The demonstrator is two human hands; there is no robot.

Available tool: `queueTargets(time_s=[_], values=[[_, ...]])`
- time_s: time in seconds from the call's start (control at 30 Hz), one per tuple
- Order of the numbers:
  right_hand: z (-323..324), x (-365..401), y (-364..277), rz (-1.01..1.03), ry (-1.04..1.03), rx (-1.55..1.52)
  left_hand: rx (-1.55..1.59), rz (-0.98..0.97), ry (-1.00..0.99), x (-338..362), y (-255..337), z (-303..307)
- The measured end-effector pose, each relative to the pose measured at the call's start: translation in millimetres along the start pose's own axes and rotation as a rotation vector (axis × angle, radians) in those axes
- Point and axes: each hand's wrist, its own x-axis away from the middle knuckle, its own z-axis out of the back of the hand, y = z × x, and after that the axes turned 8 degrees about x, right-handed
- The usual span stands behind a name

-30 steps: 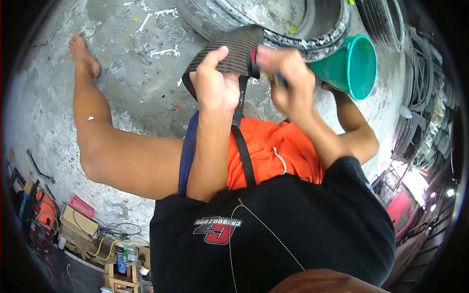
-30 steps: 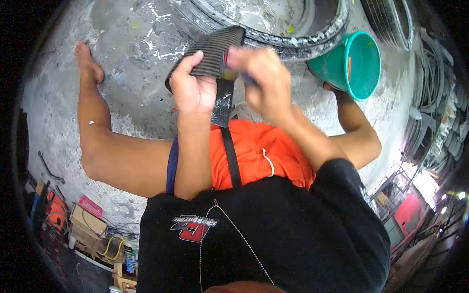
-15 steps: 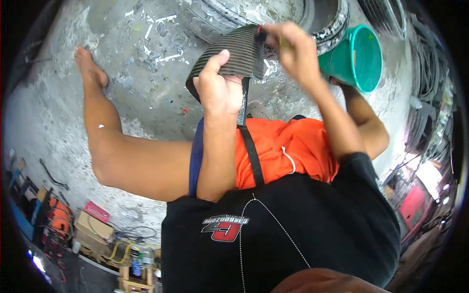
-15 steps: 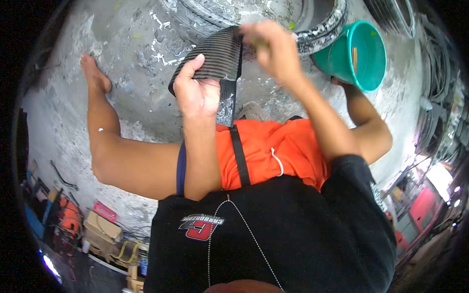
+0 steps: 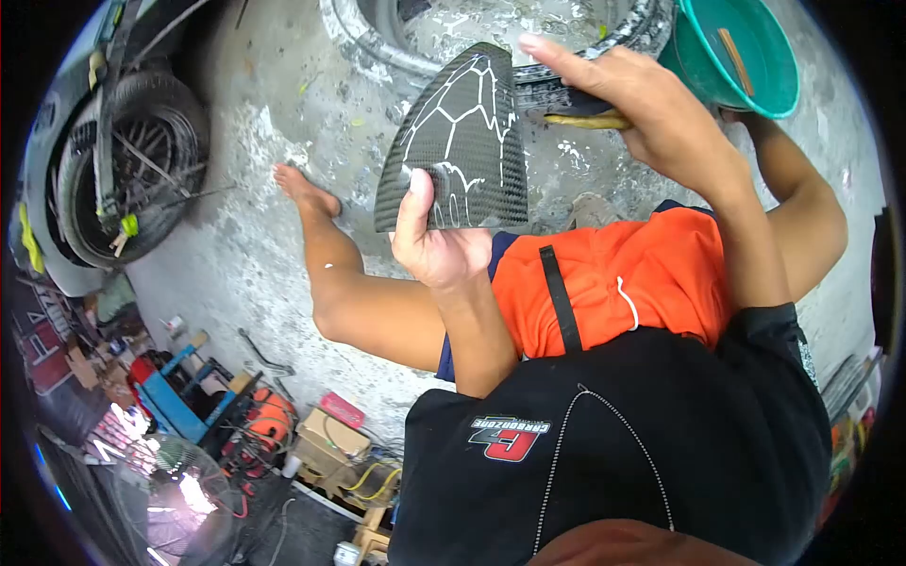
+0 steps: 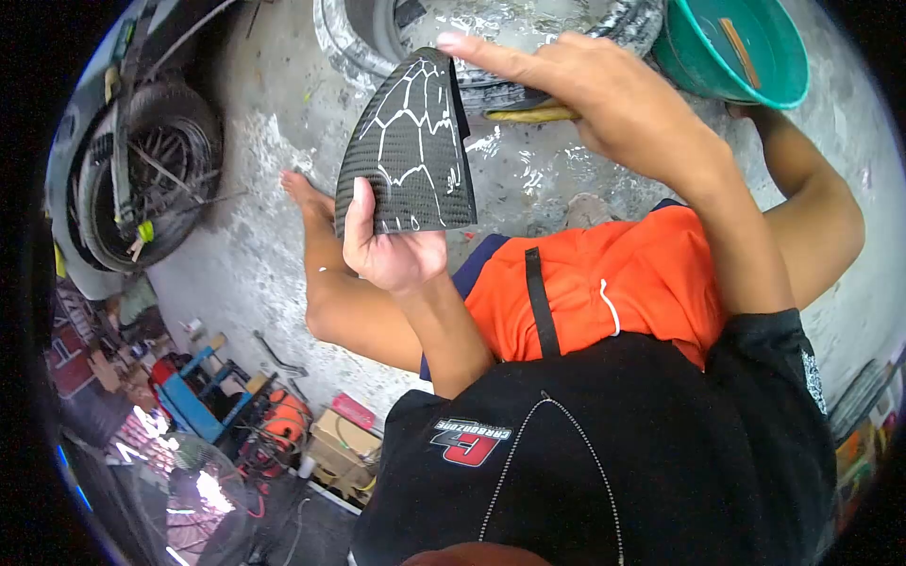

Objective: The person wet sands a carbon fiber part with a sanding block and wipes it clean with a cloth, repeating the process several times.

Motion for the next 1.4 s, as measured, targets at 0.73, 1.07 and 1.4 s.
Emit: queueTargets(time_s=[0.73, 1.07, 1.4], values=[[17.3, 77.1, -9.9, 0.060, 0.030, -0.320, -0.339, -0.060, -0.004, -20.4, -39.5, -59.2], [17.5, 71.6, 5.3, -0.138, 0.363, -0.539, -0.288, 0.050, -0.089, -16.7, -42.7, -59.9], [-18.8, 47.0, 6.9, -0.499, 0.632, -0.775, -0.618, 0.065, -0.257, -6.2, -68.8, -66.9]])
